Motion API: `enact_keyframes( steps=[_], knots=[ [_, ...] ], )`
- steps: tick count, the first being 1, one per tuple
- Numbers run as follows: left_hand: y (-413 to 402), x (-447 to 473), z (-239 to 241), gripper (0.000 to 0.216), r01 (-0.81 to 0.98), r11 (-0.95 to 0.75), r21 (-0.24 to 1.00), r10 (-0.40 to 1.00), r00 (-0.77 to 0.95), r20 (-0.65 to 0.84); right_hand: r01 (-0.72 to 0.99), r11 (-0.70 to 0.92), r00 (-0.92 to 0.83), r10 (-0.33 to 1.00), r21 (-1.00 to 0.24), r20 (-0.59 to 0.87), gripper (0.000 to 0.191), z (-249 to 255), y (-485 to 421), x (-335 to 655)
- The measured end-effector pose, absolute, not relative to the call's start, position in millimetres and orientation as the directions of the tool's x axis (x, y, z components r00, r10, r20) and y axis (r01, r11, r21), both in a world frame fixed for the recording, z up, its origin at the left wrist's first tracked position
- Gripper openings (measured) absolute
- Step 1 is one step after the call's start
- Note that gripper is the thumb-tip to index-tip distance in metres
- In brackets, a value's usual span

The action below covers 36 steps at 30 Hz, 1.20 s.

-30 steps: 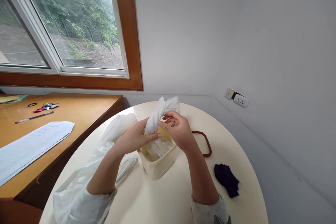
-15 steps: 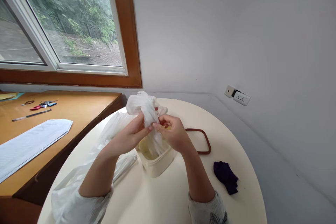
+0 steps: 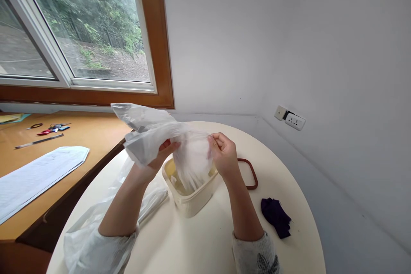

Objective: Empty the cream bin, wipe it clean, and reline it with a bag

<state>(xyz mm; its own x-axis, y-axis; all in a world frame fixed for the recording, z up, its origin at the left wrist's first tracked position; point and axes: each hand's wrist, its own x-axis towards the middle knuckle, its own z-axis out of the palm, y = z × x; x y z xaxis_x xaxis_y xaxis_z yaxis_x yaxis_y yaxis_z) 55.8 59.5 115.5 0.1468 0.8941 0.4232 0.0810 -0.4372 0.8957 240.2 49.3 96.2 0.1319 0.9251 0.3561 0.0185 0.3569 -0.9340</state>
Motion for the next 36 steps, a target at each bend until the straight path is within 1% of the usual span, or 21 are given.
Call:
enact_keyframes(
  steps=[1, 3, 6, 7, 10, 11, 13, 15, 16, 19, 21, 24, 28, 32, 34, 36],
  knots=[
    [60.4, 54.3, 115.1, 0.02, 0.088, -0.485, 0.87, 0.873, 0.109, 0.475, 0.019, 0.355, 0.168, 0.921, -0.935, 0.353, 0.024, 95.5, 50.1, 242.0],
    [61.4, 52.3, 116.2, 0.016, 0.049, -0.557, 0.829, 0.829, 0.096, 0.552, 0.007, 0.355, 0.23, 0.909, -0.935, 0.347, 0.024, 94.0, 51.7, 245.8],
    [61.2, 50.6, 119.9, 0.016, -0.02, -0.572, 0.82, 0.816, 0.091, 0.571, -0.018, 0.37, 0.306, 0.886, -0.929, 0.348, 0.025, 90.2, 55.6, 253.2],
    [60.8, 49.9, 121.1, 0.024, -0.029, -0.552, 0.833, 0.831, 0.056, 0.553, -0.025, 0.377, 0.331, 0.877, -0.926, 0.348, 0.026, 88.7, 57.5, 256.0],
    [59.3, 47.3, 123.3, 0.055, -0.104, -0.473, 0.875, 0.881, -0.067, 0.469, -0.066, 0.403, 0.411, 0.844, -0.913, 0.344, 0.027, 84.3, 63.5, 263.8],
    [59.0, 46.5, 123.9, 0.062, -0.133, -0.449, 0.884, 0.894, -0.08, 0.442, -0.084, 0.407, 0.43, 0.838, -0.91, 0.335, 0.026, 83.1, 65.2, 265.7],
    [58.6, 45.5, 125.2, 0.067, -0.139, -0.425, 0.895, 0.905, -0.077, 0.418, -0.117, 0.396, 0.449, 0.839, -0.911, 0.307, 0.026, 81.6, 67.6, 268.0],
    [58.3, 45.1, 126.6, 0.063, -0.064, -0.423, 0.904, 0.905, -0.082, 0.417, -0.133, 0.384, 0.449, 0.845, -0.914, 0.29, 0.026, 80.7, 68.6, 268.7],
    [58.2, 44.7, 127.2, 0.057, -0.008, -0.418, 0.908, 0.906, -0.078, 0.416, -0.138, 0.383, 0.448, 0.847, -0.914, 0.287, 0.026, 80.4, 68.8, 268.7],
    [57.3, 41.9, 128.1, 0.031, 0.13, -0.365, 0.922, 0.931, 0.048, 0.362, -0.156, 0.373, 0.429, 0.859, -0.915, 0.277, 0.026, 79.6, 68.6, 268.9],
    [56.1, 38.8, 128.3, 0.019, 0.212, -0.33, 0.92, 0.941, 0.145, 0.305, -0.166, 0.351, 0.41, 0.875, -0.921, 0.259, 0.025, 79.1, 68.3, 269.3],
    [53.2, 33.7, 129.6, 0.014, 0.283, -0.321, 0.904, 0.944, 0.164, 0.284, -0.164, 0.341, 0.408, 0.878, -0.925, 0.251, 0.026, 78.3, 68.1, 269.9],
    [48.0, 26.2, 134.8, 0.022, 0.31, -0.32, 0.895, 0.946, 0.161, 0.282, -0.139, 0.355, 0.446, 0.856, -0.925, 0.261, 0.027, 78.1, 68.0, 270.6],
    [45.1, 19.3, 139.6, 0.018, 0.293, -0.277, 0.915, 0.951, 0.219, 0.218, -0.142, 0.338, 0.457, 0.856, -0.93, 0.241, 0.027, 77.9, 68.6, 272.3],
    [46.0, 17.6, 139.6, 0.016, 0.233, -0.301, 0.925, 0.947, 0.186, 0.261, -0.14, 0.34, 0.464, 0.852, -0.93, 0.242, 0.026, 77.0, 69.8, 273.3],
    [48.7, 16.9, 137.8, 0.016, 0.162, -0.34, 0.926, 0.94, 0.094, 0.329, -0.137, 0.351, 0.479, 0.842, -0.926, 0.248, 0.026, 75.6, 71.5, 274.4]
  ],
)
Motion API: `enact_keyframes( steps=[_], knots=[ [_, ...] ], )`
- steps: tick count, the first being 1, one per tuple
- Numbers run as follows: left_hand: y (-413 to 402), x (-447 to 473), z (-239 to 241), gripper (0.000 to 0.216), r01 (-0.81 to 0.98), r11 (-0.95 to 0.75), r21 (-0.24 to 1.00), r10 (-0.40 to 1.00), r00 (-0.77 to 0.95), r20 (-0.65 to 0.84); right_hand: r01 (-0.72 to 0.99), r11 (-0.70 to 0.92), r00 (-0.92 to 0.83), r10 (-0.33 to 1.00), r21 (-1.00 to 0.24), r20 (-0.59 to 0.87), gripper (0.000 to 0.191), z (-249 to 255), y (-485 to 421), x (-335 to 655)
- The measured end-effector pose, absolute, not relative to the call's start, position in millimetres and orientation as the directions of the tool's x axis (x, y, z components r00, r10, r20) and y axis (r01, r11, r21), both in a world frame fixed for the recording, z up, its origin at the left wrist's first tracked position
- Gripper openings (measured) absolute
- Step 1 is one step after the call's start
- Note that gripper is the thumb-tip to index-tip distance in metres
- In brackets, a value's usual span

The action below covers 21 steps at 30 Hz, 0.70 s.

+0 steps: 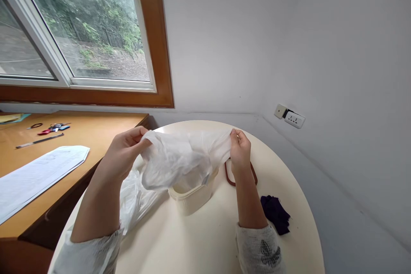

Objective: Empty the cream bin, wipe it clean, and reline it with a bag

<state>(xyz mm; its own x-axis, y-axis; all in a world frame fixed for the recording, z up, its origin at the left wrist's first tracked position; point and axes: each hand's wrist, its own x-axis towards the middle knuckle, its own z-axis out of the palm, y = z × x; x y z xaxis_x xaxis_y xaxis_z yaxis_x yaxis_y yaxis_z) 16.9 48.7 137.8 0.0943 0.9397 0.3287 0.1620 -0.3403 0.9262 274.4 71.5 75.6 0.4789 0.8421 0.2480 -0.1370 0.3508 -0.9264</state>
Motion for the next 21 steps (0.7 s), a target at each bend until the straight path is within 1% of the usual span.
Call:
enact_keyframes(
  steps=[4, 9, 14, 18, 21],
  knots=[
    [57.7, 14.9, 132.0, 0.019, 0.067, -0.377, 0.924, 0.919, -0.097, 0.382, -0.146, 0.361, 0.497, 0.832, -0.921, 0.248, 0.027, 73.1, 74.3, 277.4],
    [66.4, 10.1, 126.8, 0.016, 0.058, -0.403, 0.913, 0.882, -0.243, 0.404, -0.15, 0.362, 0.513, 0.824, -0.92, 0.24, 0.031, 70.3, 76.9, 282.9],
    [66.1, 9.0, 128.0, 0.012, -0.026, -0.429, 0.903, 0.845, -0.366, 0.39, -0.161, 0.342, 0.536, 0.818, -0.926, 0.209, 0.035, 68.3, 79.8, 286.7],
    [64.7, 6.4, 131.2, 0.017, -0.125, -0.478, 0.869, 0.806, -0.457, 0.377, -0.164, 0.346, 0.547, 0.811, -0.924, 0.207, 0.036, 67.4, 81.9, 287.5],
    [65.7, 1.7, 132.2, 0.018, -0.157, -0.46, 0.874, 0.8, -0.5, 0.332, -0.154, 0.342, 0.552, 0.808, -0.927, 0.206, 0.039, 66.6, 82.5, 287.8]
  ],
)
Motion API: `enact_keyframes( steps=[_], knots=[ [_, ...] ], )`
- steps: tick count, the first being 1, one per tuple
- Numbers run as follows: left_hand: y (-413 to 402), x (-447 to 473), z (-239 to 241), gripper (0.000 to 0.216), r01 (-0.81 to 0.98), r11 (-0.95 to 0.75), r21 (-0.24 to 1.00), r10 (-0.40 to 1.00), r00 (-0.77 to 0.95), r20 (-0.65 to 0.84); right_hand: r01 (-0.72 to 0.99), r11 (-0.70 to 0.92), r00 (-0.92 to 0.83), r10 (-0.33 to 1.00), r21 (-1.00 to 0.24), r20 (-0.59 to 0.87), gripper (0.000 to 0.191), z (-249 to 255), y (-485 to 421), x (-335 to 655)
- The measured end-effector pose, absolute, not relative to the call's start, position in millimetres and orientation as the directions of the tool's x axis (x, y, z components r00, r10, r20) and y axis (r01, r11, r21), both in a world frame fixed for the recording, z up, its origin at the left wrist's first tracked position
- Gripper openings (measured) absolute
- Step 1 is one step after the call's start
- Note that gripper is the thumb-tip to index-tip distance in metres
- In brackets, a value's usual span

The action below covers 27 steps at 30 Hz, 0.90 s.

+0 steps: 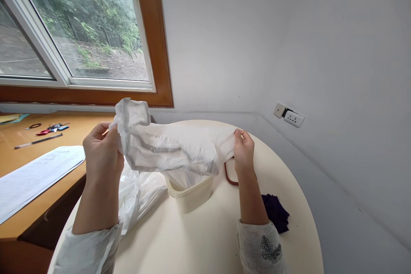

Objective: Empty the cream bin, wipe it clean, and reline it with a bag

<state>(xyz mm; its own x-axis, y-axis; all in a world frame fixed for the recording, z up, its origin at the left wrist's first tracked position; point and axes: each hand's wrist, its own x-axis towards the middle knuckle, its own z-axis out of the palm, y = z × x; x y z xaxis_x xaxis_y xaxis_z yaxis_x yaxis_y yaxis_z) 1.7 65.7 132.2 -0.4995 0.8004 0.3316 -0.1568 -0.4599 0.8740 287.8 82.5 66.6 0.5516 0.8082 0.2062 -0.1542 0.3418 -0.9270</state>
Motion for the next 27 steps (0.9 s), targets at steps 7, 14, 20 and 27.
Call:
enact_keyframes(
  steps=[7, 14, 20, 27],
  knots=[
    [77.2, -13.0, 126.1, 0.027, -0.17, -0.429, 0.887, 0.784, -0.558, 0.272, -0.126, 0.237, 0.514, 0.846, -0.963, 0.141, 0.037, 65.6, 81.3, 291.0],
    [73.3, -15.5, 127.5, 0.033, 0.057, -0.467, 0.883, 0.59, -0.723, 0.359, 0.132, 0.347, 0.59, 0.725, -0.928, 0.355, 0.03, 74.4, 77.6, 285.6],
    [54.8, 1.3, 135.5, 0.015, 0.177, -0.553, 0.814, 0.666, -0.493, 0.56, 0.249, 0.437, 0.289, 0.818, -0.864, 0.497, 0.019, 105.4, 41.9, 268.0],
    [44.4, 23.0, 138.1, 0.014, 0.439, -0.492, 0.752, 0.87, 0.223, 0.44, 0.559, 0.372, -0.284, 0.926, -0.741, 0.251, 0.066, 107.6, 24.3, 262.0]
  ],
)
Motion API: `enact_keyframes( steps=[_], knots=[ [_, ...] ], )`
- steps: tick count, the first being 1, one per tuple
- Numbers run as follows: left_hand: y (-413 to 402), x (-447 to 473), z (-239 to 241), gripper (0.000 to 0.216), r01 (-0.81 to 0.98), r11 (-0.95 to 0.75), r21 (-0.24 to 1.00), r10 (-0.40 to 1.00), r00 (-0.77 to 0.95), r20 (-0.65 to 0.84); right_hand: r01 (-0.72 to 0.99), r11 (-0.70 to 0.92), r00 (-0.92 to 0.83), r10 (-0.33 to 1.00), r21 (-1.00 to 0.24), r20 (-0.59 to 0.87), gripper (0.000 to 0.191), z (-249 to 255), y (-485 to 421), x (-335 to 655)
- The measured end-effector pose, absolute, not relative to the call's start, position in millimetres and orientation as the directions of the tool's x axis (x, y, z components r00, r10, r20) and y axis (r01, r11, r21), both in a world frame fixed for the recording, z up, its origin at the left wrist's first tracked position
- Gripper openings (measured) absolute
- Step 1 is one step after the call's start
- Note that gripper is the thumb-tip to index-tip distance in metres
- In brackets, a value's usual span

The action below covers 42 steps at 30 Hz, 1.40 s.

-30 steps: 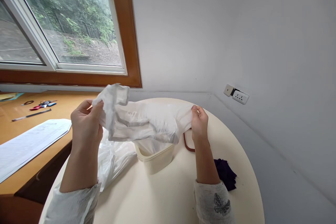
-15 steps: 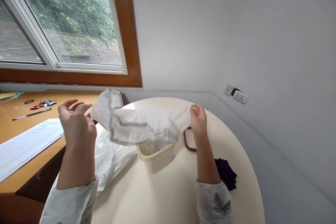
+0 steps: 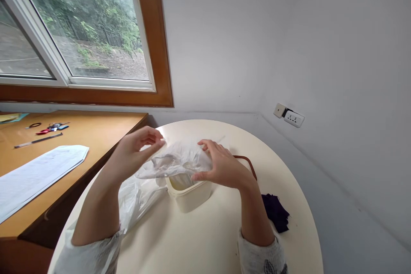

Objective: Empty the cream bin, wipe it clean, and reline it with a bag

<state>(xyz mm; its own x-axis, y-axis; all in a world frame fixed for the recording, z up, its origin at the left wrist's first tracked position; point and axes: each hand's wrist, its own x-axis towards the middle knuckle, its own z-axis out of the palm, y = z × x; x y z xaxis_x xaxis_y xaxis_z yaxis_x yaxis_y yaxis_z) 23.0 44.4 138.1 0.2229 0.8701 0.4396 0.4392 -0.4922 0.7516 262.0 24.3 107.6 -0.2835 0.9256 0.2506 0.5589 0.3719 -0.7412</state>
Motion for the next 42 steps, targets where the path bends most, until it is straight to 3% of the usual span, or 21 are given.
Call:
enact_keyframes(
  steps=[3, 5, 8, 11, 15, 18, 22, 27, 32, 34, 37, 39, 42],
  knots=[
    [40.4, 32.4, 136.9, 0.018, 0.514, -0.486, 0.707, 0.866, 0.395, 0.308, 0.637, 0.341, -0.229, 0.94, -0.692, 0.252, 0.037, 98.0, 32.9, 260.0],
    [38.4, 37.2, 135.5, 0.019, 0.553, -0.477, 0.683, 0.865, 0.433, 0.254, 0.623, 0.302, -0.127, 0.949, -0.722, 0.288, 0.019, 92.8, 39.8, 258.8],
    [37.4, 40.3, 132.3, 0.018, 0.622, -0.478, 0.62, 0.86, 0.473, 0.189, 0.485, 0.286, 0.02, 0.941, -0.826, 0.337, 0.023, 89.9, 47.4, 258.6],
    [38.5, 38.8, 128.0, 0.03, 0.659, -0.509, 0.554, 0.838, 0.525, 0.146, 0.266, 0.31, 0.137, 0.925, -0.913, 0.354, 0.024, 92.4, 50.4, 261.1],
    [40.8, 35.7, 124.0, 0.044, 0.673, -0.537, 0.509, 0.828, 0.537, 0.162, -0.093, 0.27, 0.229, 0.943, -0.958, 0.243, 0.027, 95.6, 53.4, 269.1],
    [41.2, 35.5, 124.9, 0.023, 0.7, -0.545, 0.462, 0.827, 0.541, 0.155, -0.286, 0.276, 0.26, 0.944, -0.918, 0.202, 0.031, 94.2, 57.4, 277.3],
    [36.6, 35.9, 130.9, 0.018, 0.684, -0.584, 0.437, 0.799, 0.579, 0.16, -0.407, 0.279, 0.279, 0.945, -0.87, 0.173, 0.035, 91.5, 61.2, 285.0],
    [21.2, 34.2, 141.6, 0.021, 0.562, -0.653, 0.507, 0.723, 0.662, 0.198, -0.421, 0.268, 0.298, 0.943, -0.867, 0.147, 0.034, 95.0, 58.5, 283.7],
    [3.7, 32.8, 156.1, 0.017, 0.476, -0.679, 0.559, 0.587, 0.809, 0.023, -0.254, 0.246, 0.324, 0.933, -0.935, 0.158, 0.033, 103.9, 48.2, 286.0],
    [-0.5, 32.3, 160.3, 0.017, 0.421, -0.692, 0.587, 0.481, 0.875, -0.061, -0.07, 0.218, 0.303, 0.934, -0.974, 0.187, 0.031, 108.7, 40.0, 291.9],
    [-2.9, 32.2, 162.2, 0.035, 0.341, -0.654, 0.675, 0.347, 0.929, -0.133, 0.282, 0.081, 0.174, 0.976, -0.956, 0.134, 0.029, 114.3, 25.7, 304.0],
    [-2.4, 33.1, 160.5, 0.041, 0.389, -0.616, 0.685, 0.398, 0.904, -0.156, 0.502, -0.014, 0.069, 0.997, -0.865, 0.023, 0.03, 114.4, 18.9, 311.9],
    [1.2, 35.8, 154.4, 0.04, 0.555, -0.558, 0.617, 0.62, 0.773, -0.134, 0.731, -0.088, 0.015, 0.993, -0.676, -0.113, 0.024, 108.5, 17.7, 320.0]
  ],
)
